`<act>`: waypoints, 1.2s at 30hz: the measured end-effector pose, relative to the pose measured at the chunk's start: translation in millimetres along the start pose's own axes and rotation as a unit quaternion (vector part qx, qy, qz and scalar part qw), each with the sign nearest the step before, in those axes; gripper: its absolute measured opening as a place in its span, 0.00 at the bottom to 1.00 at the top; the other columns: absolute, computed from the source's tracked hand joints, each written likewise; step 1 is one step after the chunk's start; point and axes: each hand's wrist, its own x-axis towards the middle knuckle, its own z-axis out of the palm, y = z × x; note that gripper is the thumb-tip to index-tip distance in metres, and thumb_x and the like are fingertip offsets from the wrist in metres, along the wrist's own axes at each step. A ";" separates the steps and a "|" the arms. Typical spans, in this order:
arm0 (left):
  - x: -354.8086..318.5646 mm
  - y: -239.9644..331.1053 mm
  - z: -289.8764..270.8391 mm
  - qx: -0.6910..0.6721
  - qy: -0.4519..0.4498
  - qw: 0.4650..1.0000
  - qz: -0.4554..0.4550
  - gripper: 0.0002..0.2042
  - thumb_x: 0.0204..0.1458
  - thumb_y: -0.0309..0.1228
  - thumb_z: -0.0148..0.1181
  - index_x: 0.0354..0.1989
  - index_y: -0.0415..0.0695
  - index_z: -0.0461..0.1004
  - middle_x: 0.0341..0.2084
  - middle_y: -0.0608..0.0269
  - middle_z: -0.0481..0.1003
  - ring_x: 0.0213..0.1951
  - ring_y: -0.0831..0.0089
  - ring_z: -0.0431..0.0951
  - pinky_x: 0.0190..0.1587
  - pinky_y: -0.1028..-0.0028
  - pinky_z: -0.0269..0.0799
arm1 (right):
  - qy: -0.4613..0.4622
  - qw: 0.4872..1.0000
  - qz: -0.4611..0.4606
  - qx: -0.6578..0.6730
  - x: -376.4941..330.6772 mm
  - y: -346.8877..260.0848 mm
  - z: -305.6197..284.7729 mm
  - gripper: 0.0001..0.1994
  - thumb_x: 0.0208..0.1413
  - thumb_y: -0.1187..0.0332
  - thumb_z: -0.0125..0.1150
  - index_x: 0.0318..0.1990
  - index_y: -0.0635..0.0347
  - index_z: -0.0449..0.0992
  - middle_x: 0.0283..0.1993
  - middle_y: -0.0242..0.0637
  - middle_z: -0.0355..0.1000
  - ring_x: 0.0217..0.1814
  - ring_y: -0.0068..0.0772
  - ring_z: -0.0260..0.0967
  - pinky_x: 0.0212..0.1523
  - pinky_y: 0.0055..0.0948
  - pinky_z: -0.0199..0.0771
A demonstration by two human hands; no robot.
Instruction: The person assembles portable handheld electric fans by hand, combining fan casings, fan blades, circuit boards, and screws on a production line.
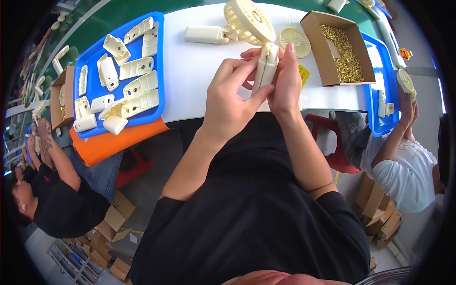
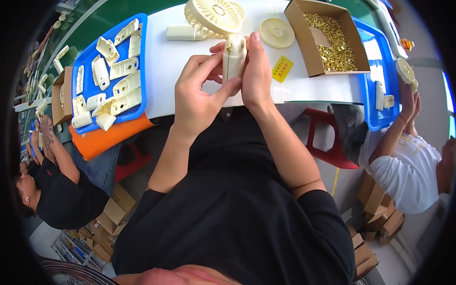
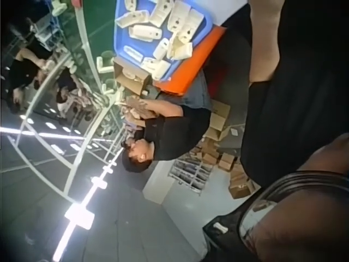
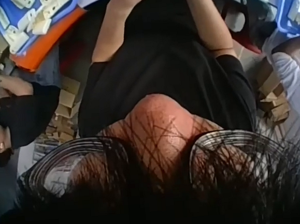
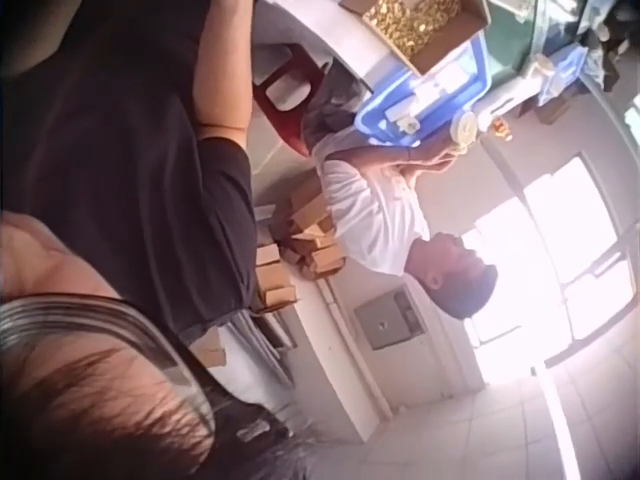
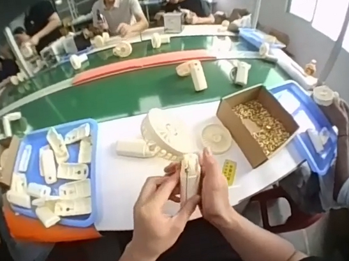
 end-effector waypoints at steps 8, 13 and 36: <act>16.0 -11.2 10.1 -0.390 0.069 0.895 -0.204 0.14 0.63 0.36 0.49 0.44 0.38 0.76 0.40 0.60 0.78 0.32 0.77 0.75 0.35 0.74 0.70 | -0.119 0.991 0.056 0.001 -13.8 1.7 -19.8 0.33 0.75 0.44 0.30 0.40 0.68 0.74 0.32 0.37 0.76 0.33 0.26 0.74 0.30 0.28 0.77; 14.9 -7.8 20.9 -0.269 0.080 0.922 -0.268 0.14 0.61 0.31 0.46 0.38 0.36 0.79 0.31 0.61 0.78 0.31 0.73 0.73 0.38 0.68 0.69 | 0.059 0.987 -0.104 -0.109 -27.2 21.3 11.4 0.31 0.75 0.46 0.35 0.37 0.65 0.75 0.29 0.31 0.72 0.31 0.19 0.67 0.31 0.21 0.67; 2.8 -20.4 5.4 -0.360 0.021 0.908 -0.212 0.24 0.70 0.45 0.42 0.64 0.38 0.68 0.50 0.57 0.77 0.48 0.72 0.77 0.50 0.69 0.74 | 0.021 0.991 -0.073 -0.106 -16.0 -8.3 9.5 0.20 0.74 0.55 0.46 0.48 0.68 0.72 0.42 0.37 0.76 0.42 0.21 0.71 0.41 0.25 0.73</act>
